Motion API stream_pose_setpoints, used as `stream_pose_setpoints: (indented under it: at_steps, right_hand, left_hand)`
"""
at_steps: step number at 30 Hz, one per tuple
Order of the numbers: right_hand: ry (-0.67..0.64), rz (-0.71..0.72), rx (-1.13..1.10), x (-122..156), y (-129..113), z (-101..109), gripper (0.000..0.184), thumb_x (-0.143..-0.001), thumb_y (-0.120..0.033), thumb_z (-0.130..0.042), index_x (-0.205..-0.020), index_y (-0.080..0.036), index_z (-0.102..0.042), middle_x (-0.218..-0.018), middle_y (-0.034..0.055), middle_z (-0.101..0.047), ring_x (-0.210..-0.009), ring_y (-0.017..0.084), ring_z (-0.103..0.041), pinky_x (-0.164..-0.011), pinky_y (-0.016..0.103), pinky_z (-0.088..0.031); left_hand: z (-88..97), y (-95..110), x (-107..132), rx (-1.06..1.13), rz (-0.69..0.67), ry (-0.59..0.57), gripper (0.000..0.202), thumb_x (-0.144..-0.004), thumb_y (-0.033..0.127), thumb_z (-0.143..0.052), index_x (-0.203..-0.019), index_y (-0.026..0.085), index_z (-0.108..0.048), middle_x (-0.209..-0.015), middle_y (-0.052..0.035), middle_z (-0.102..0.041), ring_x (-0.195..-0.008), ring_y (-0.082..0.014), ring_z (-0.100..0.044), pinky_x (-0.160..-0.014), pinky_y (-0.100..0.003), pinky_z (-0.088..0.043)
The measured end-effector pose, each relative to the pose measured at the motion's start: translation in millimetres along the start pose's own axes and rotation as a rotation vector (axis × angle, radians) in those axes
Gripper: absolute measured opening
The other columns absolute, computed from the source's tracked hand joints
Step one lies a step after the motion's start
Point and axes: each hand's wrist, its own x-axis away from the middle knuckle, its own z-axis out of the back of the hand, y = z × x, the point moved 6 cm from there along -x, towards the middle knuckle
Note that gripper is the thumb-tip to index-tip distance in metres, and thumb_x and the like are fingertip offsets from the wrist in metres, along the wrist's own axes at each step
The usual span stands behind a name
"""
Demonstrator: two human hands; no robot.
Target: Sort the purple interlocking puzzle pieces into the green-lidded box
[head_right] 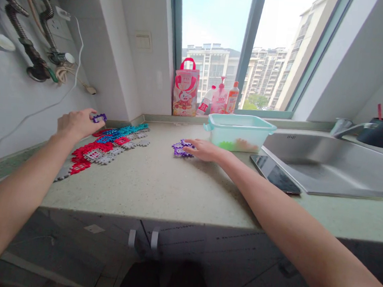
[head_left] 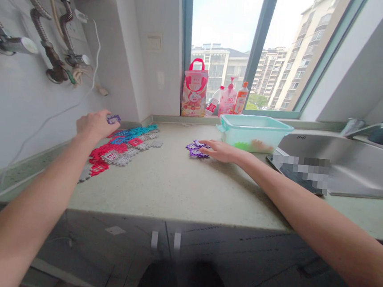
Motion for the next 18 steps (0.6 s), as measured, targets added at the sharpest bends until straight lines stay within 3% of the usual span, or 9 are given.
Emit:
stream_pose_setpoints:
  at_steps: [2,5,8,11,15,18]
  right_hand:
    - [0.001,0.003,0.011,0,0,0,0.071,-0.104,-0.072,-0.044,-0.158,-0.027,-0.054,-0.152,0.0151,-0.063,-0.138,0.035,-0.061,-0.121,0.053,-0.043]
    - [0.003,0.006,0.033,-1,-3,0,0.068,-0.105,-0.07,-0.044,-0.157,-0.027,-0.056,-0.151,0.0139,-0.064,-0.137,0.034,-0.062,-0.119,0.052,-0.045]
    - [0.006,0.014,0.05,-1,-11,1,0.064,-0.106,-0.068,-0.045,-0.151,-0.026,-0.062,-0.146,0.0132,-0.069,-0.132,0.034,-0.066,-0.115,0.05,-0.048]
    - [0.004,0.067,0.038,0,-25,0,0.054,-0.106,-0.062,-0.049,-0.139,-0.027,-0.072,-0.137,0.0112,-0.074,-0.124,0.033,-0.07,-0.11,0.048,-0.052]
    - [0.013,0.157,-0.001,0,-41,-1,0.045,-0.107,-0.054,-0.052,-0.131,-0.026,-0.077,-0.134,0.0108,-0.076,-0.119,0.03,-0.072,-0.108,0.045,-0.052]
    - [0.019,0.182,0.019,0,-43,-2,0.041,-0.106,-0.048,-0.055,-0.132,-0.025,-0.076,-0.134,0.0112,-0.076,-0.119,0.03,-0.072,-0.107,0.043,-0.052]
  left_hand:
    - [14.9,32,12,-0.056,-0.019,0.089,0.06,-0.095,0.064,-0.057,-0.14,0.024,-0.065,-0.116,-0.0085,-0.076,-0.096,-0.03,-0.068,-0.087,-0.045,-0.053]
    - [33.2,85,32,0.017,-0.186,0.201,0.054,-0.097,0.056,-0.06,-0.143,0.028,-0.064,-0.127,-0.0071,-0.073,-0.104,-0.0312,-0.069,-0.091,-0.045,-0.053]
    - [39.7,126,50,0.177,-0.337,0.197,0.053,-0.1,0.051,-0.058,-0.149,0.031,-0.06,-0.133,-0.0049,-0.072,-0.098,-0.0259,-0.071,-0.093,-0.042,-0.054]
    - [30.2,167,75,0.319,-0.565,0.096,0.053,-0.101,0.048,-0.056,-0.152,0.034,-0.057,-0.141,-0.0039,-0.069,-0.087,-0.0196,-0.073,-0.086,-0.037,-0.057]
    - [0.8,219,116,0.356,-0.964,-0.059,0.049,-0.098,0.044,-0.057,-0.146,0.033,-0.064,-0.134,-0.0059,-0.074,-0.109,-0.0257,-0.074,-0.086,-0.037,-0.059]
    - [-16.7,241,124,0.396,-1.044,-0.087,0.039,-0.099,0.041,-0.057,-0.133,0.029,-0.072,-0.117,-0.008,-0.079,-0.109,-0.0268,-0.072,-0.09,-0.039,-0.059]
